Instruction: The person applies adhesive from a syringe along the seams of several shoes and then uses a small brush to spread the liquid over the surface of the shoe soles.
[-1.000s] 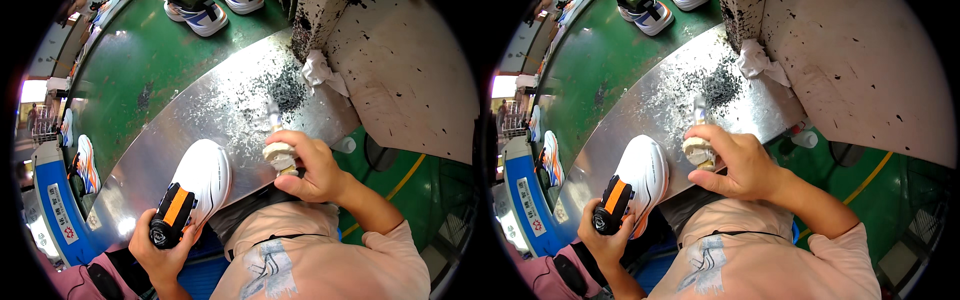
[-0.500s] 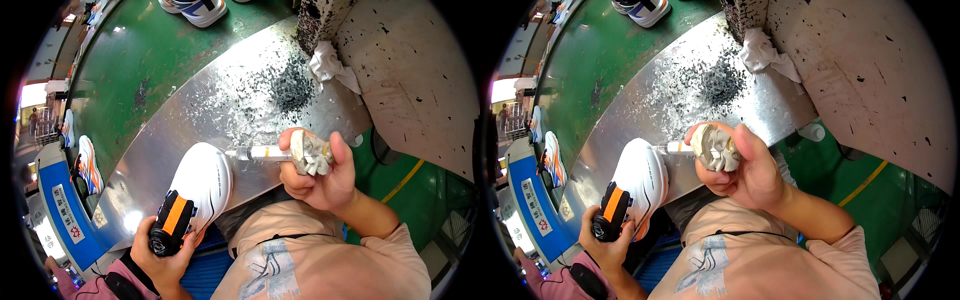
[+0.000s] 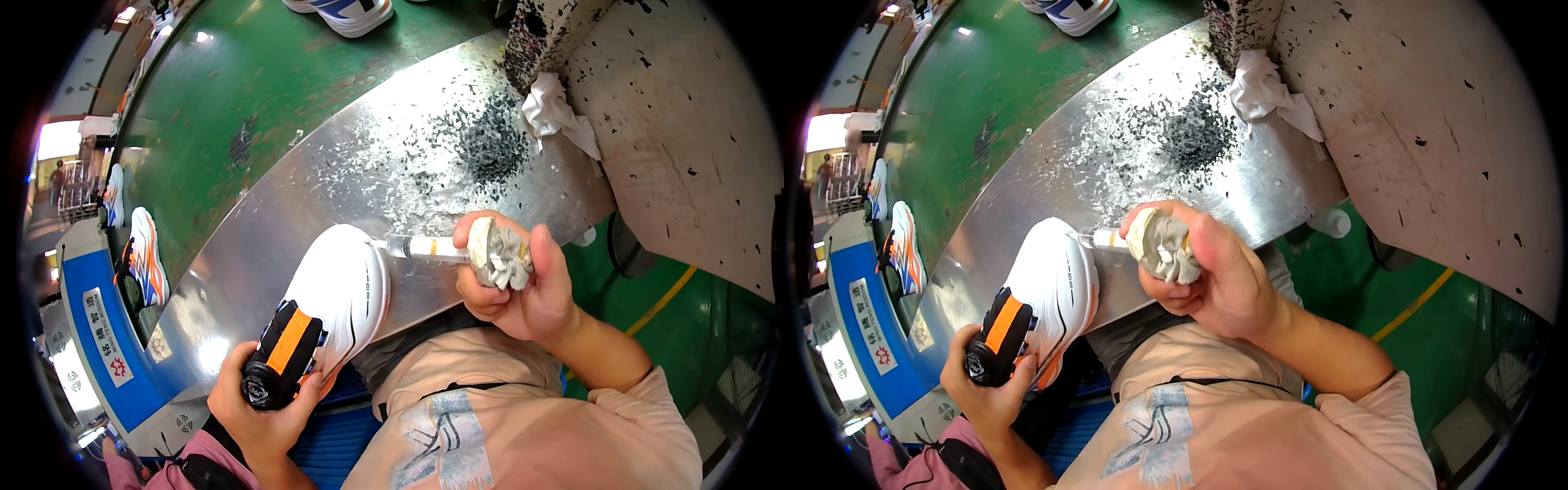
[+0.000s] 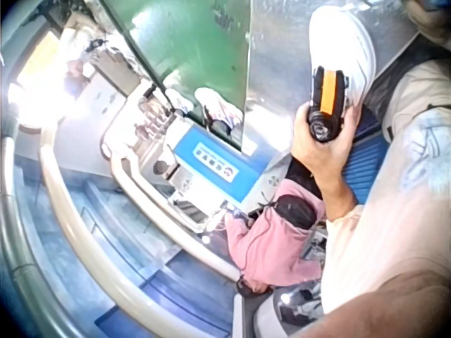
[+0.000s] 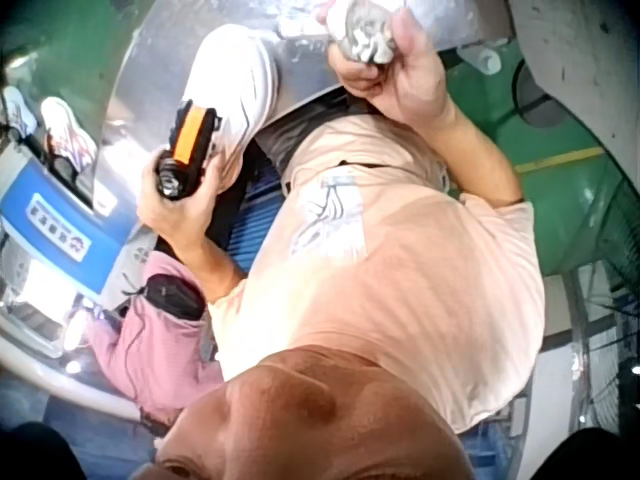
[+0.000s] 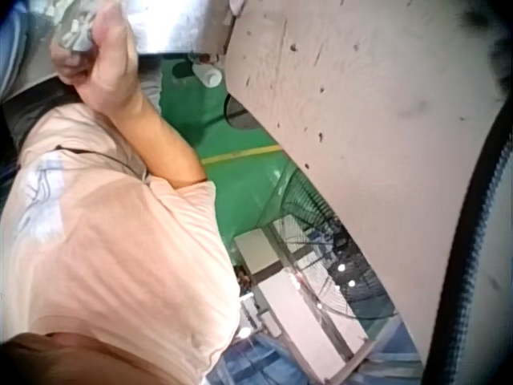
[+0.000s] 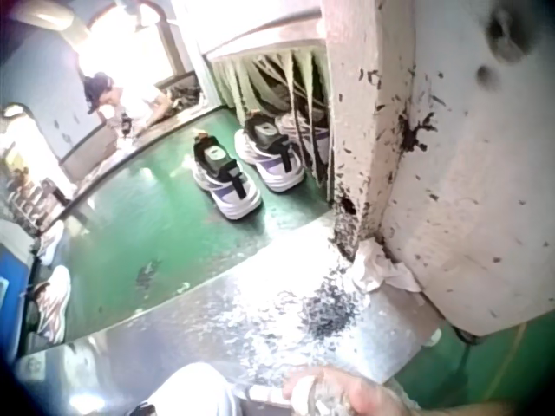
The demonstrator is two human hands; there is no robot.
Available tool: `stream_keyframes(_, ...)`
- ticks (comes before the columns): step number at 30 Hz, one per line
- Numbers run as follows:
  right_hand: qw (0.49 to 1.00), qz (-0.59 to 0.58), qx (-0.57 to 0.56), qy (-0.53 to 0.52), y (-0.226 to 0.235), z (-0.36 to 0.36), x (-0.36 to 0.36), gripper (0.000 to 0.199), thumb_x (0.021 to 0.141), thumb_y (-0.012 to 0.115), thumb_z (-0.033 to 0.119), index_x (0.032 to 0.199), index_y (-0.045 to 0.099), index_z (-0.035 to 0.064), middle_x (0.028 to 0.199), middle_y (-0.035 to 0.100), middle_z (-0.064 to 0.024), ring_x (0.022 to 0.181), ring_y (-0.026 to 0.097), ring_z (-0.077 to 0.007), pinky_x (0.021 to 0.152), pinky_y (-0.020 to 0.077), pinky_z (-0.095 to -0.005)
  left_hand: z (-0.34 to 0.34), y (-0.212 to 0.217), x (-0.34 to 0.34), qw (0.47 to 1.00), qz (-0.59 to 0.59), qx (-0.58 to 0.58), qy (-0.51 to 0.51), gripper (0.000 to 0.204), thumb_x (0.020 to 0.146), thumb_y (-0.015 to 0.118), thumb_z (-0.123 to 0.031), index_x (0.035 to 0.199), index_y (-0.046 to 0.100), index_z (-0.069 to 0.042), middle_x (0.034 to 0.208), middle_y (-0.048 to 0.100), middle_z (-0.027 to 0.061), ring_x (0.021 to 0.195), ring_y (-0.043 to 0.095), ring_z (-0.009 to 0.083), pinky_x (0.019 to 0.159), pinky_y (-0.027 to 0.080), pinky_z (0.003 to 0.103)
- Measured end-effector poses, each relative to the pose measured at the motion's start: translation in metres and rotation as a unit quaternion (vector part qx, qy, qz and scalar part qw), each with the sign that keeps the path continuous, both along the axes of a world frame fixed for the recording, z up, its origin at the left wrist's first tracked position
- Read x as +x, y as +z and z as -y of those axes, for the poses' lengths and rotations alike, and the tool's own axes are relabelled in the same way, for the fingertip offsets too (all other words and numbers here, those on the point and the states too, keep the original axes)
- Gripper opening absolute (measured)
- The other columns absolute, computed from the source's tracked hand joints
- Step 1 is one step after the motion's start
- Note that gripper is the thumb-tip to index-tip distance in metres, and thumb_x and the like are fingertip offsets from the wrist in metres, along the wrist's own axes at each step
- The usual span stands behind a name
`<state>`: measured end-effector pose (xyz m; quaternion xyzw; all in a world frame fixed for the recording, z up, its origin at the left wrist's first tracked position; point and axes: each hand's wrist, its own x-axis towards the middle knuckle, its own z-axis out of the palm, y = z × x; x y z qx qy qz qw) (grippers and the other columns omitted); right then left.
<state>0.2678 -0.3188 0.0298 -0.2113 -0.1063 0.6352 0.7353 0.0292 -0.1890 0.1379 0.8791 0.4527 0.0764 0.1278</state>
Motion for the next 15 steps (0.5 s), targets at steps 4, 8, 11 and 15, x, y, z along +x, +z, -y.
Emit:
stream_keyframes(4, 0.999, 0.049, 0.007, 0.01, 0.005, -0.004, -0.005, 0.067, 0.09, 0.04, 0.063, 0.12, 0.045, 0.0026, 0.064, 0.044, 0.0002, 0.053, 0.029, -0.0042, 0.046, 0.0227, -0.0189, -0.015, 0.003, -0.01, 1.0, 0.024, -0.01, -0.016, 0.048, 0.055, 0.078, -0.013, 0.096, 0.057, 0.001, 0.068, 0.054, 0.0014, 0.062, 0.05, 0.0085, 0.061, 0.044, 0.022)
stream_keyframes(8, 0.99, 0.119, 0.009, -0.079, 0.03, -0.021, 0.015, 0.069, 0.089, 0.033, 0.069, 0.122, 0.041, 0.0092, 0.059, 0.036, 0.0029, 0.051, 0.028, -0.0065, 0.045, 0.022, -0.0213, -0.061, 0.012, -0.021, 0.986, 0.1, -0.129, 0.037, 0.046, 0.057, 0.085, -0.02, 0.091, 0.06, -0.002, 0.074, 0.062, 0.0034, 0.066, 0.057, 0.0102, 0.063, 0.048, 0.025)
stream_keyframes(11, 0.916, 0.353, -0.043, -0.185, 0.026, -0.03, 0.025, 0.059, 0.091, 0.046, 0.055, 0.125, 0.042, 0.0064, 0.072, 0.046, 0.0009, 0.055, 0.034, -0.0047, 0.048, 0.0276, -0.0188, -0.088, 0.004, -0.027, 0.936, 0.233, -0.211, 0.156, 0.039, 0.069, 0.08, -0.017, 0.097, 0.059, -0.001, 0.083, 0.062, 0.0033, 0.074, 0.057, 0.0087, 0.069, 0.047, 0.023)
stream_keyframes(15, 0.887, 0.423, -0.075, -0.168, 0.02, -0.043, -0.022, 0.056, 0.082, 0.069, 0.009, 0.128, 0.037, 0.006, 0.096, 0.051, -0.0025, 0.076, 0.05, -0.008, 0.067, 0.0448, -0.0203, -0.073, -0.015, -0.018, 0.906, 0.36, -0.14, 0.173, 0.042, 0.077, 0.076, -0.019, 0.106, 0.054, 0.001, 0.094, 0.06, 0.006, 0.082, 0.058, 0.0102, 0.075, 0.047, 0.023)
